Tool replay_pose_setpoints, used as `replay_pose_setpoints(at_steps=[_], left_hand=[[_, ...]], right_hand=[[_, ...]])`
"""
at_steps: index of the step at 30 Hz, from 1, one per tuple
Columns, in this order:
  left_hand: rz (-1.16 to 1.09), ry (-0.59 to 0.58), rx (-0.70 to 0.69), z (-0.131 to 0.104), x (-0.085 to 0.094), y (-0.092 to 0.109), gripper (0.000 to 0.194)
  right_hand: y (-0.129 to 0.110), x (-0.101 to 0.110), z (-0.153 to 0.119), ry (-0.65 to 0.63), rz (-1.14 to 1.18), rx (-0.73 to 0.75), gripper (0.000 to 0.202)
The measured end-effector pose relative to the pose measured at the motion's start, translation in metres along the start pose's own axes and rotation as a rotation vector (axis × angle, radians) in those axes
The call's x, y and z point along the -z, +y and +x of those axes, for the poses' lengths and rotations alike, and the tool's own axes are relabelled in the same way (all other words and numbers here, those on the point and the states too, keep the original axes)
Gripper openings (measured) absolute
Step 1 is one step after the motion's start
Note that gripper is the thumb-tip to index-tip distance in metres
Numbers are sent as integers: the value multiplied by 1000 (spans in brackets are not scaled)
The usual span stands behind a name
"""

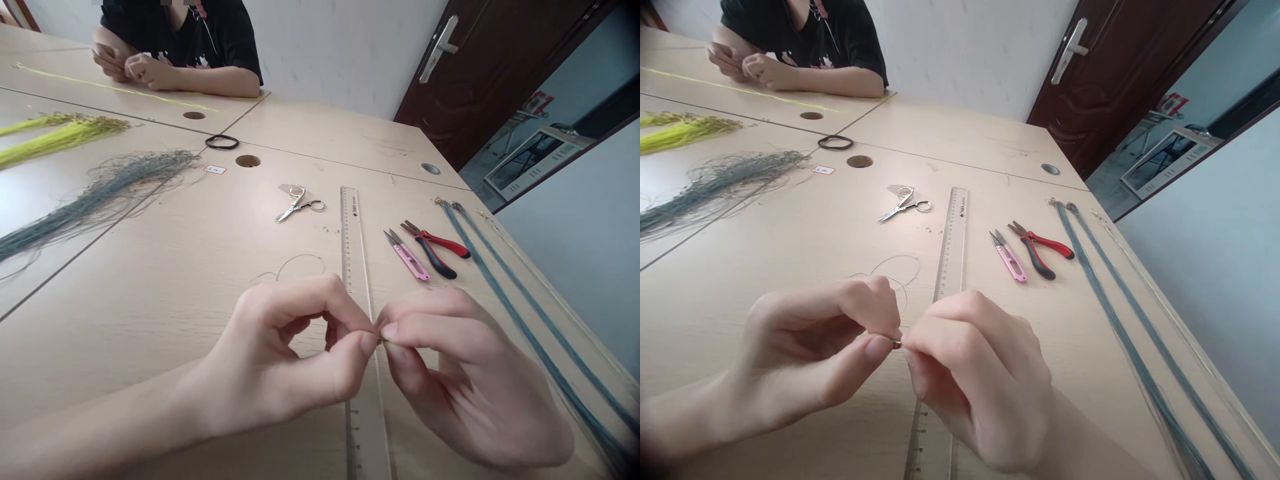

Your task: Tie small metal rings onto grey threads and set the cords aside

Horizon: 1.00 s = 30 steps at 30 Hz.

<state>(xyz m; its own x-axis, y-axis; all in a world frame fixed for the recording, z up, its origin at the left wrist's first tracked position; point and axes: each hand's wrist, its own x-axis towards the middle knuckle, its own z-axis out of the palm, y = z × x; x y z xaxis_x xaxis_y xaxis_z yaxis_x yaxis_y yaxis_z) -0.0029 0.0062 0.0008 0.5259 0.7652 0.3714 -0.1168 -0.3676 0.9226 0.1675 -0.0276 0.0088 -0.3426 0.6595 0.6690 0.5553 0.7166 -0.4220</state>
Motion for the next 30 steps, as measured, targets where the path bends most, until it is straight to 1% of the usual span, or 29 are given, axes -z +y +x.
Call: replay_pose_setpoints(at_steps=[3,5,6,7,9,10,12,14,17,24,30], left_hand=[[12,3,-1,-1,0,-1,12],[14,7,-7,-1,0,-1,12],[10,8,-7,-1,0,-1,12],[1,7,-7,-1,-1,-1,13],[-22,0,0,0,-2,-1,14],[-33,-5,4,0,-2,-1,15],[-51,-18,9,1,-3,0,16],[-59,-36,13,1,-4,0,16],[-52,-60,19,1,-3,-1,15],[-46,-60,21,1,-2,-1,15],[-44,-62,26,2,-3,-1,17]], right_hand=[[-2,-1,0,45,101,-58,18],[-3,-1,0,49,191,-168,13],[-3,0,0,12,236,-237,9],[-4,1,0,-41,280,-309,11],[-4,3,1,-159,378,-436,24],[-4,4,1,-199,426,-483,29],[-4,5,1,-231,497,-545,31],[-5,5,0,-242,519,-573,30],[-6,4,0,-224,505,-581,29],[-8,4,1,-213,507,-573,28],[-8,5,-1,-250,554,-651,29]])
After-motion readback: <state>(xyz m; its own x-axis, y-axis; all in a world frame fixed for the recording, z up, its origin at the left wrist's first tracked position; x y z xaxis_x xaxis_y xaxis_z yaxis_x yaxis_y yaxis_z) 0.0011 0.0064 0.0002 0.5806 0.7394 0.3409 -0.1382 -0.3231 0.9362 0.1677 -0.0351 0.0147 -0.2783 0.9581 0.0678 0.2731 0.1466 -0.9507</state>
